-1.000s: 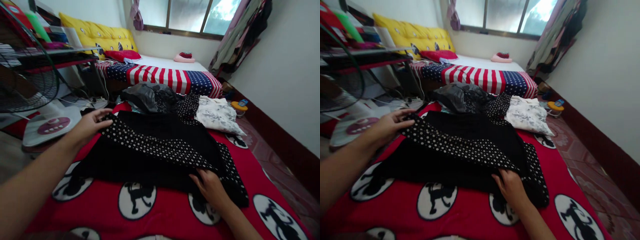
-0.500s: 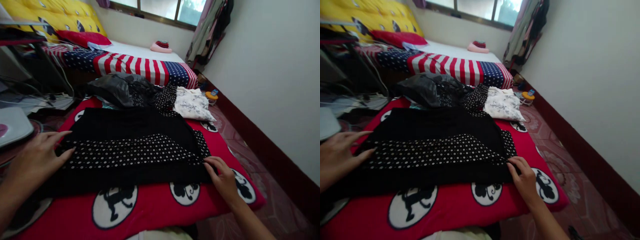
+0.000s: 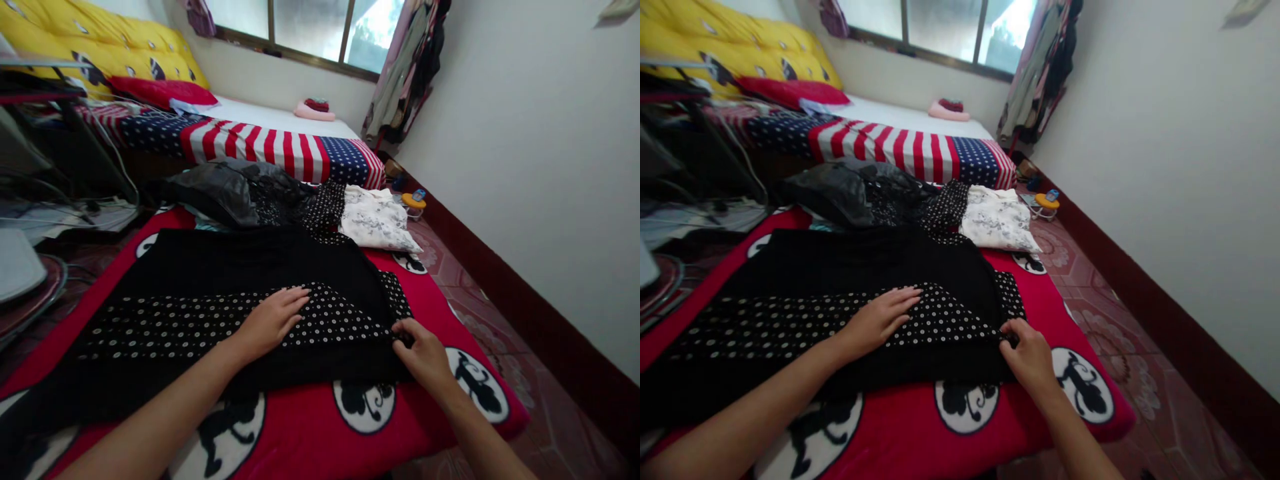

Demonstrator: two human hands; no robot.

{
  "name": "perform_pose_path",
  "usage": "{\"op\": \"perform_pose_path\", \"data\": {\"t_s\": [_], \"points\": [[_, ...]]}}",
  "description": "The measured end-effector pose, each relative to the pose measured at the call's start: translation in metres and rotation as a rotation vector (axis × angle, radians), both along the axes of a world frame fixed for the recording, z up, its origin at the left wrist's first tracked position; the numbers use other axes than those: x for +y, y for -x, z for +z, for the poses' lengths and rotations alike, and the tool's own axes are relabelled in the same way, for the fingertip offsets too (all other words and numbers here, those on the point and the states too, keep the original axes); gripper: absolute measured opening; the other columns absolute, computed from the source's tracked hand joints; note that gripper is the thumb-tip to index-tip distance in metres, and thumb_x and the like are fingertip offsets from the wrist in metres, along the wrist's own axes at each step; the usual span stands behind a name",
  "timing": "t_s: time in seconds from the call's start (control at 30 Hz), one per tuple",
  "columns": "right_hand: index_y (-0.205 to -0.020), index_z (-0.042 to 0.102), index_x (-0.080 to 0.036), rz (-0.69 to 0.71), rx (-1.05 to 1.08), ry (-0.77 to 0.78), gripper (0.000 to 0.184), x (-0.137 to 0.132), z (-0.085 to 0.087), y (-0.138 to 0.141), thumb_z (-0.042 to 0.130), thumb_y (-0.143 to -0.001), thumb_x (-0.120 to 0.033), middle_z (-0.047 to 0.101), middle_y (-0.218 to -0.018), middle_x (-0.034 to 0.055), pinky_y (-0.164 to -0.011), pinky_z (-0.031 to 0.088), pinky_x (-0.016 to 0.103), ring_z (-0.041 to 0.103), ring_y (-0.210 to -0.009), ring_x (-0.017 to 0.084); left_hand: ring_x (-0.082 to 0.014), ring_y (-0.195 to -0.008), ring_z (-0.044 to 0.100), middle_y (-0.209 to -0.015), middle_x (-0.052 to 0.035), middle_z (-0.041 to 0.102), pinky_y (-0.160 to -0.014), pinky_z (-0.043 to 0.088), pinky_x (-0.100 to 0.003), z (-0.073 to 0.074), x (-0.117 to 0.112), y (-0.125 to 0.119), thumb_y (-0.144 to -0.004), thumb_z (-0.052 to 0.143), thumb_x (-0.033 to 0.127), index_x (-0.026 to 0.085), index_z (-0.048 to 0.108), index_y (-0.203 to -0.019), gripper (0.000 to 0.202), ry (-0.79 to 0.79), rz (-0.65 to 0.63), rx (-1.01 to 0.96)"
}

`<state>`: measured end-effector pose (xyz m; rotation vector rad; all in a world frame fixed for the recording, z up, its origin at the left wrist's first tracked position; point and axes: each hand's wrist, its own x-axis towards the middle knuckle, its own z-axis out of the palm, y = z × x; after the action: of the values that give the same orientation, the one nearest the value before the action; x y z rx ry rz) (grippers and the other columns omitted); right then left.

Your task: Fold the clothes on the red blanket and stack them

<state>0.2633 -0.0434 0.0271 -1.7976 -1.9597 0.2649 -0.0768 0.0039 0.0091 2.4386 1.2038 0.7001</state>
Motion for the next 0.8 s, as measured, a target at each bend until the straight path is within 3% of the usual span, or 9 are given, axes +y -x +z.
{"op": "perform_pose_path", "data": {"t_s": [0.1,0.2,0.27,0.37,0.47,0.6,0.67,0.8], "points": [[-0.089,0.063,-0.022,0.07,-0.134,-0.168,0.025,0.003,0.015,0.023,0.047,-0.072,-0.013,0.067,-0.105,0.0086,-0.087,0.047,0.046,0.062,-0.098,0.028,-0.0201,-0.14,0.038,-0.15,-0.0043,0.045,-0.118,0.029,-0.044,-0.007,-0.003,-0.005,-0.097,0.042,0.028,0.023,0.048,-0.14,0.044,-0.033,0.002,0.137],[-0.118,0.06,-0.023,0.251,-0.061,-0.315,0.038,0.013,0.027,0.068,0.047,-0.083,-0.015,0.058,-0.132,0.0097,-0.104,0.04,0.05,0.054,-0.121,0.027,-0.0187,-0.143,0.033,-0.153,-0.0046,0.04,-0.119,0.027,-0.042,-0.002,-0.009,-0.007,-0.098,0.04,0.03,0.024,0.043,-0.143,0.045,-0.055,-0.001,0.191],[-0.135,0.049,-0.025,0.434,-0.051,-0.268,0.046,0.021,0.024,0.098,0.049,-0.09,-0.024,0.049,-0.144,0.0093,-0.111,0.034,0.052,0.046,-0.133,0.026,-0.0208,-0.146,0.027,-0.156,-0.0059,0.035,-0.119,0.025,-0.045,0.003,-0.014,-0.003,-0.098,0.042,0.035,0.025,0.04,-0.145,0.049,-0.063,0.016,0.221],[-0.147,0.038,-0.029,0.618,-0.174,-0.164,0.056,0.029,0.002,0.121,0.051,-0.093,-0.038,0.037,-0.154,0.008,-0.111,0.03,0.059,0.033,-0.142,0.029,-0.0253,-0.149,0.017,-0.16,-0.0066,0.025,-0.119,0.021,-0.051,0.005,-0.026,0.023,-0.094,0.046,0.049,0.029,0.033,-0.149,0.06,-0.059,0.104,0.274],[-0.149,0.033,-0.032,0.626,-0.275,-0.161,0.059,0.033,-0.02,0.119,0.05,-0.094,-0.041,0.032,-0.157,0.0051,-0.11,0.03,0.061,0.026,-0.145,0.03,-0.0275,-0.149,0.016,-0.161,-0.0055,0.021,-0.119,0.02,-0.052,0.003,-0.045,0.072,-0.092,0.046,0.056,0.031,0.029,-0.151,0.066,-0.042,0.246,0.338],[-0.15,0.031,-0.034,0.629,-0.277,-0.184,0.06,0.033,-0.024,0.105,0.05,-0.094,-0.042,0.032,-0.157,0.0036,-0.111,0.031,0.06,0.025,-0.146,0.03,-0.0285,-0.148,0.02,-0.161,-0.0055,0.023,-0.118,0.023,-0.051,0.001,-0.077,0.14,-0.092,0.046,0.055,0.032,0.029,-0.151,0.065,-0.028,0.454,0.398],[-0.15,0.031,-0.034,0.678,-0.259,-0.171,0.065,0.031,-0.021,0.098,0.054,-0.091,-0.046,0.033,-0.156,0.0054,-0.111,0.03,0.061,0.026,-0.145,0.031,-0.0279,-0.148,0.02,-0.161,-0.0062,0.022,-0.118,0.024,-0.05,0.001,-0.09,0.164,-0.092,0.046,0.055,0.03,0.025,-0.152,0.068,-0.005,0.467,0.419],[-0.151,0.031,-0.034,0.784,-0.229,-0.116,0.081,0.026,-0.017,0.077,0.065,-0.081,-0.055,0.031,-0.156,0.0098,-0.111,0.029,0.063,0.03,-0.143,0.035,-0.0283,-0.148,0.019,-0.161,-0.0073,0.02,-0.118,0.023,-0.05,0.01,-0.105,0.189,-0.088,0.051,0.06,0.03,0.023,-0.153,0.077,0.066,0.357,0.409]]}}
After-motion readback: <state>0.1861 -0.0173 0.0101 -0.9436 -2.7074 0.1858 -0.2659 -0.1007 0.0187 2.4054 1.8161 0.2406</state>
